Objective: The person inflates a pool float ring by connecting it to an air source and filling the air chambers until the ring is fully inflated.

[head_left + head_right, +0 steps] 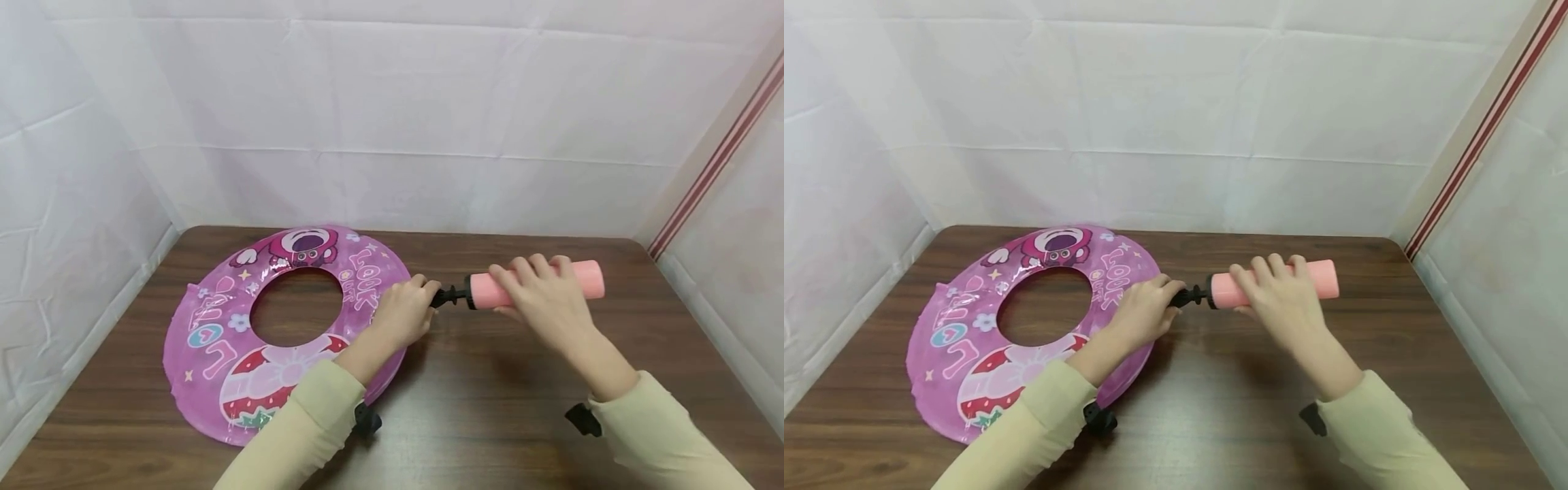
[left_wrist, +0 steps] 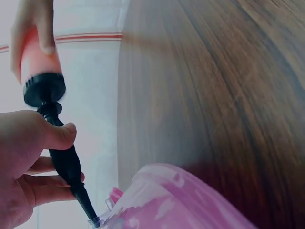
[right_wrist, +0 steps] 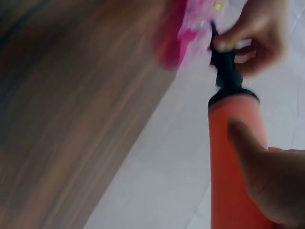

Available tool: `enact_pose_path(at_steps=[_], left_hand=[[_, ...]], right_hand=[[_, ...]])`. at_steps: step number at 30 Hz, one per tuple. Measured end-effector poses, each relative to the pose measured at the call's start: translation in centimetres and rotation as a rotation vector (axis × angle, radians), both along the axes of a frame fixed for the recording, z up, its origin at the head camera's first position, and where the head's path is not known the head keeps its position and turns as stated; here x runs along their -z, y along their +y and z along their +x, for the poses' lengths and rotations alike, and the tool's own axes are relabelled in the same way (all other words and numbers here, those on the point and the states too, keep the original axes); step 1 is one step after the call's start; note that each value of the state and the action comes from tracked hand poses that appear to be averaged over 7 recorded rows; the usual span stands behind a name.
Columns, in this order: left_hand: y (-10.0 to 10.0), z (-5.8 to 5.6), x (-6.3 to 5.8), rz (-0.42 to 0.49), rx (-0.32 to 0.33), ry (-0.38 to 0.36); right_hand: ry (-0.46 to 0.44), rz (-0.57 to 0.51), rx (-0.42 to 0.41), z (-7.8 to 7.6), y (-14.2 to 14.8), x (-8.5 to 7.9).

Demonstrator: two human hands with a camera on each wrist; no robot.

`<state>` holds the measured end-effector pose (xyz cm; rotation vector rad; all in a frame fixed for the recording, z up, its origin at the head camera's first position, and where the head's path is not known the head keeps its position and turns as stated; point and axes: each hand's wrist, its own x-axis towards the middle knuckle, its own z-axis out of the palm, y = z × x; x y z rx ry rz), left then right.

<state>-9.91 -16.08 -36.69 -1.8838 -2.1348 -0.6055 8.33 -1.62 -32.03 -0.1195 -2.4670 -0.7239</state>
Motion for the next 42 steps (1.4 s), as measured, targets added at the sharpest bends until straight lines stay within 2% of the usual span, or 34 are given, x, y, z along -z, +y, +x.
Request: enact_pose_path(at_steps=[5,10,15,19,23,26,28,32,36,39,42], left_hand=[[0.0,0.0,0.1,0.001,0.0,0.008],[0.0,-0.1,0.3,-0.026,-0.004,-0.022],[0.1,-0.1,0.4,-0.047,0.004,-0.066],[0.1,-0.1,0.4,-0.04,0.01,-0.08],[0.0,-0.3,0.4,-0.041,-0.009,-0.083],[0.0,-0.3,0.4,-0.049,-0.01,-0.084],[0.0,-0.3,0.5,-0.047,0.006,-0.071],[0.2,-0.1,0.6,-0.026,0.019,-0.026],[0.2,0.1,0.7,0.017,-0.004,-0.011],[0.2,0.1,0.8,0.044,-0.012,-0.011],[0.1,-0.1,0.8,0.04,-0.011,-0.01]], right_hand=[[-0.03,-0.029,0.01,-1.1,-0.4,1.1],[-0.076,-0.13,0.005,-0.2,0.2,1.2],[-0.077,-0.188,-0.037,2.4,1.3,0.1],[-0.051,-0.154,-0.068,4.9,2.4,-1.5],[-0.021,-0.126,-0.051,7.6,3.7,-3.3],[0.005,-0.107,-0.044,8.6,4.3,-3.8],[0.017,-0.084,-0.061,7.7,4.1,-3.4],[-0.012,-0.037,-0.073,3.9,2.4,-1.9],[-0.023,-0.005,-0.03,0.9,0.9,-0.5],[-0.003,0.018,-0.017,-0.6,0.1,0.4],[-0.004,0.009,-0.021,-1.2,-0.2,1.1]])
